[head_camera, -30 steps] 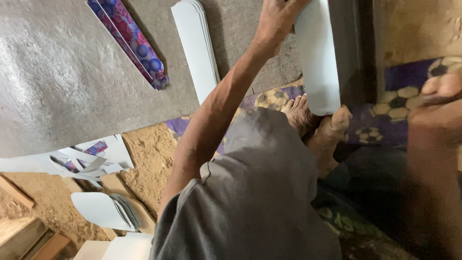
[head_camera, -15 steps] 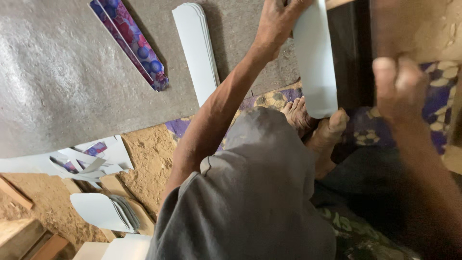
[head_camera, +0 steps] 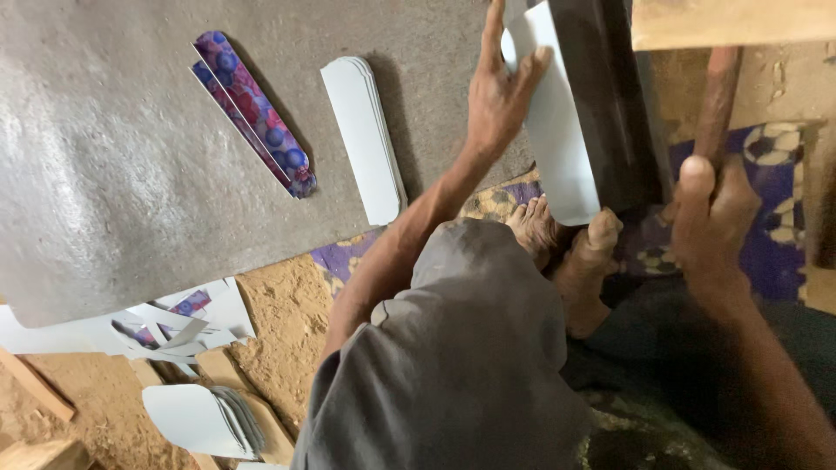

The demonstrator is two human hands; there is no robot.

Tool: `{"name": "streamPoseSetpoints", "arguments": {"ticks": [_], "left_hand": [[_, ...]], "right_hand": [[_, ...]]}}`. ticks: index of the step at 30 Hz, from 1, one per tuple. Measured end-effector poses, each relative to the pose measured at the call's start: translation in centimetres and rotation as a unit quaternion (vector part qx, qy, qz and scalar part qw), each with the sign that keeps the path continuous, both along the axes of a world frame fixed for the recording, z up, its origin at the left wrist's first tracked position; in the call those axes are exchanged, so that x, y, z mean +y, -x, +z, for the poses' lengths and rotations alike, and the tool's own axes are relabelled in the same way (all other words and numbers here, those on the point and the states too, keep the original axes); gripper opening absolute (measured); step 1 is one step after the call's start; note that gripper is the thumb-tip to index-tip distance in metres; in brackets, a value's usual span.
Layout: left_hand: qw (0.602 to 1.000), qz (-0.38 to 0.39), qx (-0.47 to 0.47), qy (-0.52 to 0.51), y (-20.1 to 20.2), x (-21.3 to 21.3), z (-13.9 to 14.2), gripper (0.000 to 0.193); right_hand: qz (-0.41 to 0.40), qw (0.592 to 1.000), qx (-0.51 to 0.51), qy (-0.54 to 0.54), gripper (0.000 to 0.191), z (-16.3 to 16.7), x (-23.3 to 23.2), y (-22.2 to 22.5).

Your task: The person sits on the floor and bends flat printed metal strips by hand over the edge of a heavy metal beam, tapping the fold with a wooden mallet to set the crease. They fold each strip one at a time, stack the finished folded pieces, and place completed folded strips on the mat beside them.

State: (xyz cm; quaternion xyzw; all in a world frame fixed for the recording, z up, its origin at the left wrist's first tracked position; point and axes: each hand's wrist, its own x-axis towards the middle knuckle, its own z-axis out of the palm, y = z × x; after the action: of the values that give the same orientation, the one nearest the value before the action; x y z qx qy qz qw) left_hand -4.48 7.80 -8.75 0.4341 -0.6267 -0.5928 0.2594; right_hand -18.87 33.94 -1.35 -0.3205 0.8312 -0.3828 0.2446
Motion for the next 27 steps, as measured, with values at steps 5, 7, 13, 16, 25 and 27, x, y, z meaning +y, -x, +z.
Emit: {"name": "streamPoseSetpoints", "arguments": {"ticks": [5,7,13,16,25,27], "left_hand": [[0.993,-0.103,-0.028,0.041,-2.5,3.3,2.1,0.086],[0.994,-0.111,-0.015,0.005,-3.1,3.2,2.0,0.087],[0.992,-0.108,0.063,0.012,-3.2,3.7,0.6,0.083],[0.995,-0.094,0.004,-0.025,-3.4,4.3,0.7,0.084],[0.994,-0.098,-0.045,-0.005,-3.7,4.2,-0.6,0.074],[0.995,-0.097,0.005,0.020,-3.6,4.5,-1.4,0.076]], "right_hand": [[-0.037,0.998,-0.040,0.019,0.046,3.4,2.7,-0.8],[-0.046,0.991,0.000,0.128,0.046,3.4,5.0,-0.9],[-0.035,0.976,0.080,0.199,0.047,1.9,6.6,-1.4],[0.053,0.991,0.048,-0.112,0.048,2.1,5.5,-0.7],[0.049,0.992,0.023,-0.117,0.049,2.4,10.6,-1.5],[0.016,0.999,0.015,-0.042,0.049,2.3,10.8,-1.4]]}}
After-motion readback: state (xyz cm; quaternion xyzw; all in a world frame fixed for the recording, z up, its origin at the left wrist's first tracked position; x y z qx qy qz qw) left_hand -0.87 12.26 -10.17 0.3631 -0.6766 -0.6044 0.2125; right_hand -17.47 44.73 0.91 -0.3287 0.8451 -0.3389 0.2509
